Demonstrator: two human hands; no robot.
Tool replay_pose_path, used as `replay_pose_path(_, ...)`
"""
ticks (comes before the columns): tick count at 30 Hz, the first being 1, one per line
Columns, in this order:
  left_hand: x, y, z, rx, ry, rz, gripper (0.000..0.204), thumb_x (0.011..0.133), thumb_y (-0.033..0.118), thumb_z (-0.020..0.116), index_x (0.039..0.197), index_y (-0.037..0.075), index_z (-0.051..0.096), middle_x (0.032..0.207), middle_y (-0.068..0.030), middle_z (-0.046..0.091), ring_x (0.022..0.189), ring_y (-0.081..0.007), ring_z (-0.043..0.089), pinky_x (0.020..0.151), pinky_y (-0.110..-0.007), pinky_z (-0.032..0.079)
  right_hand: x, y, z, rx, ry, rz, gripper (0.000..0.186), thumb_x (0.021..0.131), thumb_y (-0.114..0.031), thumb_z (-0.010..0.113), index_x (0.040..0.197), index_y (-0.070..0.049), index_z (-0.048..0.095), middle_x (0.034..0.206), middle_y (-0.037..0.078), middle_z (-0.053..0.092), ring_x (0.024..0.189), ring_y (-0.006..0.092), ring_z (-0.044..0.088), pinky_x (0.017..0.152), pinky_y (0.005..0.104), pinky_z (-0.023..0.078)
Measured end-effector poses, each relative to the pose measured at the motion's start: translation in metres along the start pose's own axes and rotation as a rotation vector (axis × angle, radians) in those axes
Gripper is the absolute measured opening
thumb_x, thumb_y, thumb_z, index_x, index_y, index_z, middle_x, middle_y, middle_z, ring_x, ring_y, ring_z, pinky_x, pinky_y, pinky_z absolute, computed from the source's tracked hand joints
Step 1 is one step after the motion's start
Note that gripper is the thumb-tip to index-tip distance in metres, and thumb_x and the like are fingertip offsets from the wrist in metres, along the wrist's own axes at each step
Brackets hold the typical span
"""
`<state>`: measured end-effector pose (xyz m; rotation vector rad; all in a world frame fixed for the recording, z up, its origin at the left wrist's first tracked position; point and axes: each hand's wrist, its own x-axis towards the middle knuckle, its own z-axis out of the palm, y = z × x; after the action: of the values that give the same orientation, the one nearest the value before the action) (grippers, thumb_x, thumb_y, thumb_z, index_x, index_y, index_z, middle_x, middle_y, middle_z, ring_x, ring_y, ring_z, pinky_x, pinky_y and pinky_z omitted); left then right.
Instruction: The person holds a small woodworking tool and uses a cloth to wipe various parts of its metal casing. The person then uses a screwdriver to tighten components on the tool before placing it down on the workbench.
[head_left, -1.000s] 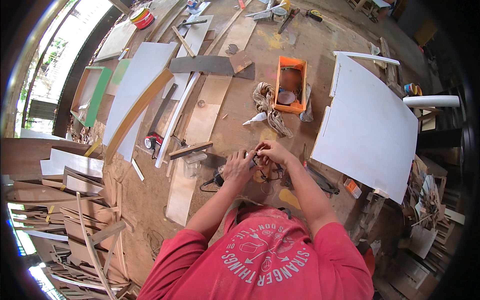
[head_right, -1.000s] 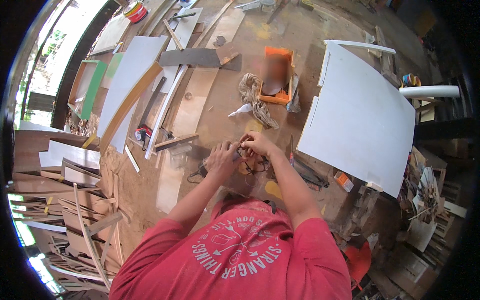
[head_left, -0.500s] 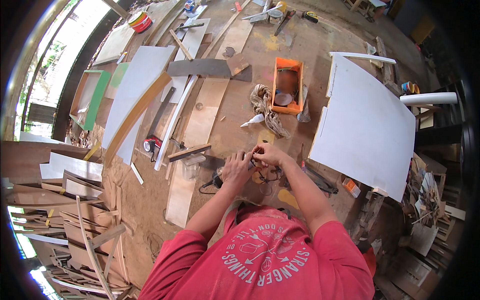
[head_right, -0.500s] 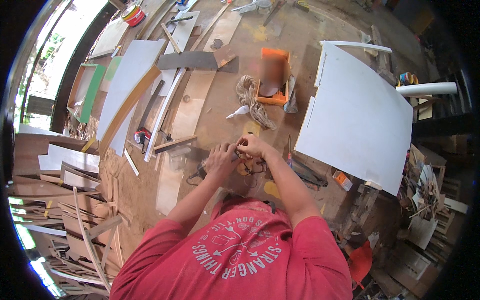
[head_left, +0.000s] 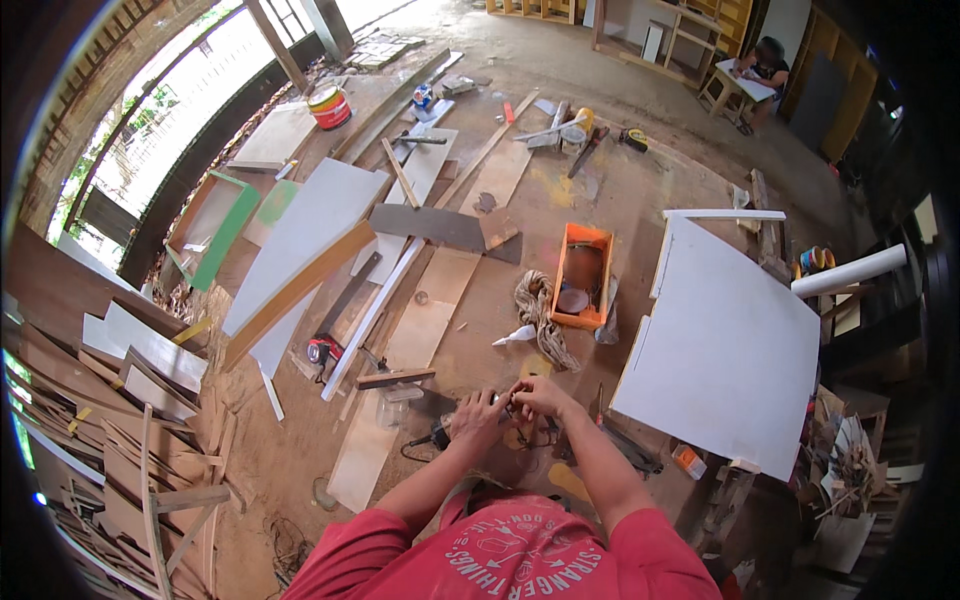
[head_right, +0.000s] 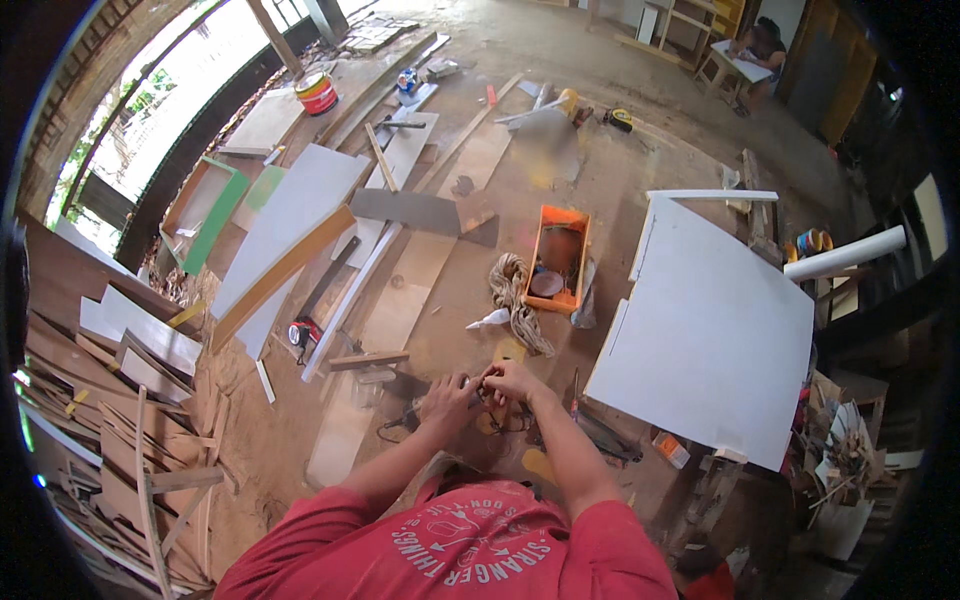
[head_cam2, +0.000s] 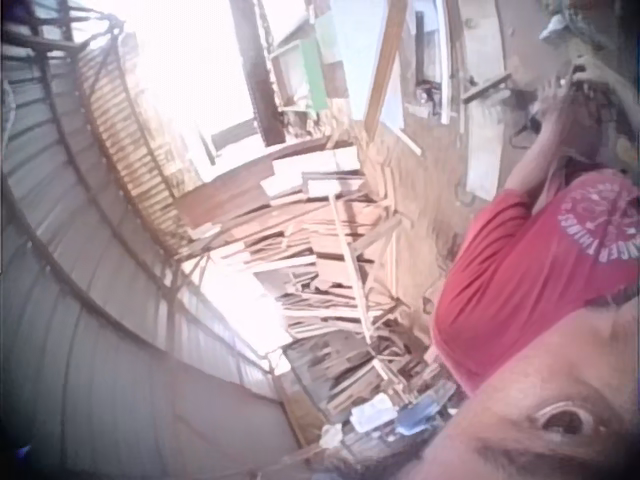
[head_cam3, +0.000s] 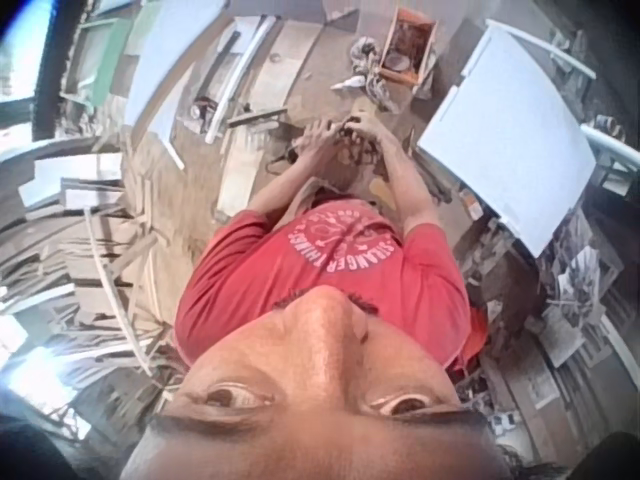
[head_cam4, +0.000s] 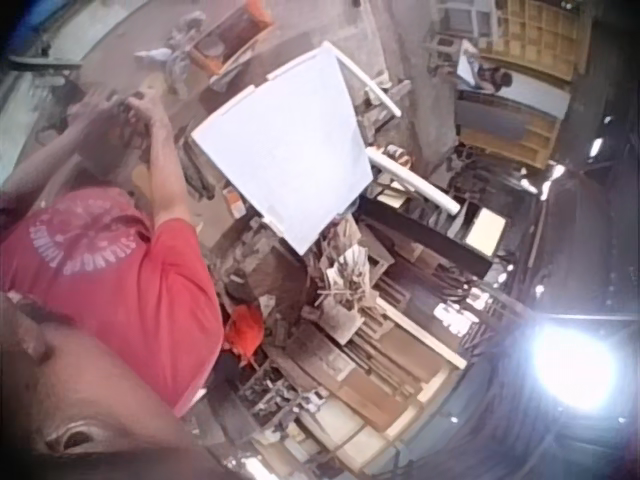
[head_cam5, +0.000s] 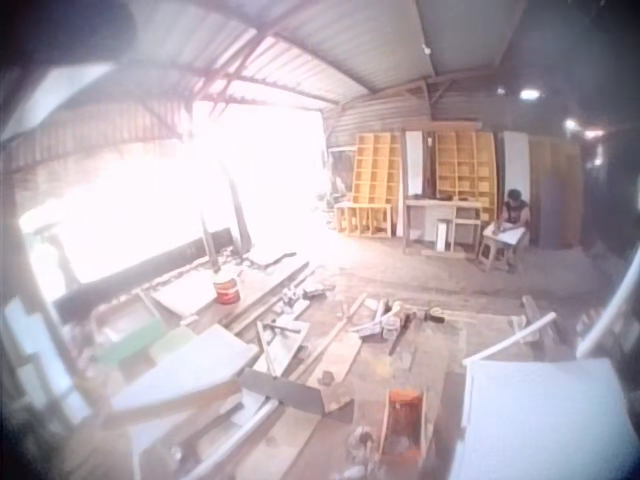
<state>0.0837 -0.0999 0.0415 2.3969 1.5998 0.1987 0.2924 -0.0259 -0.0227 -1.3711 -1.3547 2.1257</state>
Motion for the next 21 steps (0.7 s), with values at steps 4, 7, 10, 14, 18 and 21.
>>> replay_pose_path(4,0.001,0.001,0.0,0.017,0.016,0.015,0.059,0.09,0.055,0.078,0.135,0.018,0.066,0.125,-0.0095,0.066,0.115,-0.0309,0.065,0.096,-0.047,0.051,0.002,0.002,0.001,-0.05,0.021,-0.02,0.028,0.098,-0.015,0.067,0.12,0.002,0.071,0.093,0.009,0.075,0.063,0.0148,0.071,0.055,0.0305,0.061)
replay_pose_path(7,0.0,-0.001,0.004,0.047,0.078,0.041,0.058,0.09,0.056,0.077,0.133,0.017,0.067,0.122,-0.0096,0.067,0.113,-0.0308,0.065,0.095,-0.046,0.051,0.002,0.002,0.0,-0.094,0.018,-0.032,0.028,0.099,-0.015,0.068,0.122,0.002,0.069,0.094,0.01,0.076,0.064,0.0149,0.071,0.056,0.0307,0.061)
replay_pose_path(10,0.0,0.0,0.006,-0.007,0.108,0.032,0.057,0.089,0.055,0.078,0.13,0.017,0.068,0.118,-0.0096,0.067,0.112,-0.0307,0.065,0.095,-0.046,0.051,-0.001,0.006,-0.002,-0.029,-0.001,-0.083,0.026,0.098,-0.015,0.073,0.117,0.004,0.071,0.09,0.011,0.075,0.065,0.0154,0.072,0.055,0.0305,0.061)
replay_pose_path(14,0.001,-0.006,0.012,0.023,0.066,0.037,0.057,0.09,0.057,0.077,0.13,0.017,0.067,0.118,-0.0105,0.068,0.112,-0.031,0.066,0.096,-0.046,0.051,0.001,0.011,-0.005,0.03,-0.002,-0.058,0.025,0.099,-0.014,0.076,0.12,0.001,0.072,0.093,0.01,0.077,0.069,0.0153,0.074,0.06,0.0302,0.062)
replay_pose_path(18,-0.001,-0.005,0.01,0.037,0.056,0.036,0.057,0.089,0.057,0.078,0.13,0.017,0.068,0.119,-0.0095,0.067,0.114,-0.0304,0.065,0.096,-0.046,0.05,0.0,0.011,-0.003,0.098,0.007,-0.039,0.024,0.099,-0.012,0.075,0.12,0.001,0.073,0.095,0.01,0.078,0.073,0.0158,0.075,0.065,0.0314,0.064)
replay_pose_path(21,0.0,-0.004,0.01,0.022,0.061,0.038,0.058,0.09,0.056,0.078,0.131,0.017,0.067,0.122,-0.0093,0.066,0.116,-0.0301,0.064,0.096,-0.046,0.05,0.001,0.015,-0.001,0.136,0.011,-0.195,0.024,0.098,-0.01,0.073,0.119,0.001,0.072,0.094,0.009,0.078,0.074,0.0162,0.076,0.066,0.0317,0.063)
